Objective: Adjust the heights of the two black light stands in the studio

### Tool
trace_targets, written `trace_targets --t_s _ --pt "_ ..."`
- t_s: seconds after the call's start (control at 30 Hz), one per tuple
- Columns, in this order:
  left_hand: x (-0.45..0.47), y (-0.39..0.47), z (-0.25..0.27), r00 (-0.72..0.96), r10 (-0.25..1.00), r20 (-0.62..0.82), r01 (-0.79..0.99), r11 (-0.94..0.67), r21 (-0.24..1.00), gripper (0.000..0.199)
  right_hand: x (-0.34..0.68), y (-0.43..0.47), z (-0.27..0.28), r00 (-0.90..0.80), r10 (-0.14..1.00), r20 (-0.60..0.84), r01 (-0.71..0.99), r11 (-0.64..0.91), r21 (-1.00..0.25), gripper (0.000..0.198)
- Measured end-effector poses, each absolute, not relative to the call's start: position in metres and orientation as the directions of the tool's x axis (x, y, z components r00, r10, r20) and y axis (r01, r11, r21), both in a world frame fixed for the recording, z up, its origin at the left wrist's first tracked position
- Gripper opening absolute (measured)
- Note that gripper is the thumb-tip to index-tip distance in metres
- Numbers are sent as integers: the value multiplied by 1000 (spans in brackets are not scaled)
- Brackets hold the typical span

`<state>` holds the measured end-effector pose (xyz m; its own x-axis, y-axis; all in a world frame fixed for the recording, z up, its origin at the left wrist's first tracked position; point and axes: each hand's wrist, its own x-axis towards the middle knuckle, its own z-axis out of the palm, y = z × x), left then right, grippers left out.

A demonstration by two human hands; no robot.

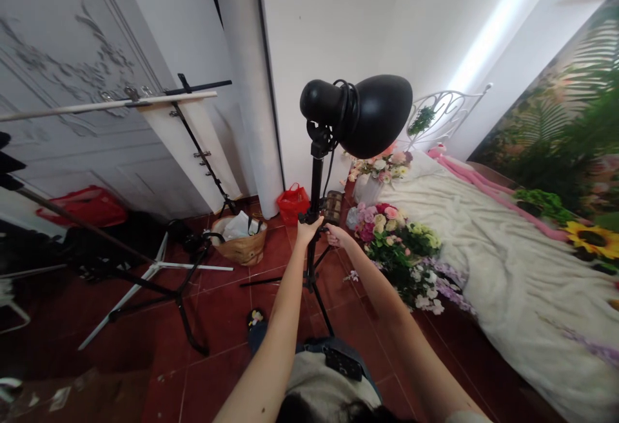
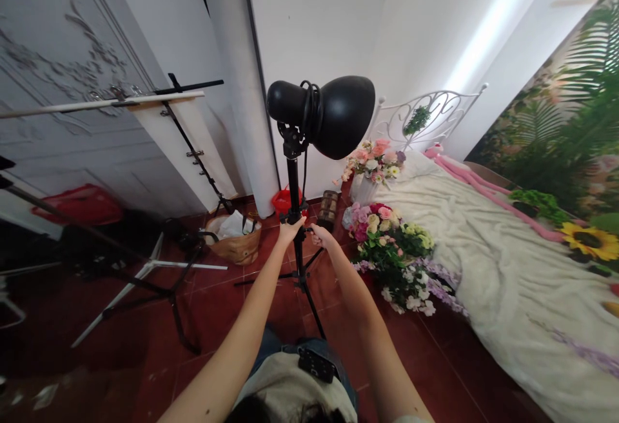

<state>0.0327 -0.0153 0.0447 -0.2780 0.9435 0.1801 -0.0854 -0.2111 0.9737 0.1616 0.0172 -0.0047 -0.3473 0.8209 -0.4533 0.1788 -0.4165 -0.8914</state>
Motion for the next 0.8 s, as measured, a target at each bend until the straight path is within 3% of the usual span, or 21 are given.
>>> trace_targets --t_s 0.1,0.2,0.27,0.33,0.8 --pt "33 -14 44 -283 943 174 -96 -209 973 25 162 9 -4 -245 881 -405 277 -336 -900 43" --pt "34 -14 44 -289 945 152 -112 -191 975 26 164 -7 -2 -40 993 -112 524 -75 -848 43" --pt "35 -15 45 -290 947 136 -128 -179 976 27 164 -18 1 -15 995 99 635 86 -768 43" --pt "35 -16 47 -295 949 112 -143 -160 977 28 163 -27 3 -52 977 206 685 185 -705 46" --pt "33 -19 52 -323 944 70 -145 -122 982 28 150 -4 -12 -138 949 284 886 247 -393 52"
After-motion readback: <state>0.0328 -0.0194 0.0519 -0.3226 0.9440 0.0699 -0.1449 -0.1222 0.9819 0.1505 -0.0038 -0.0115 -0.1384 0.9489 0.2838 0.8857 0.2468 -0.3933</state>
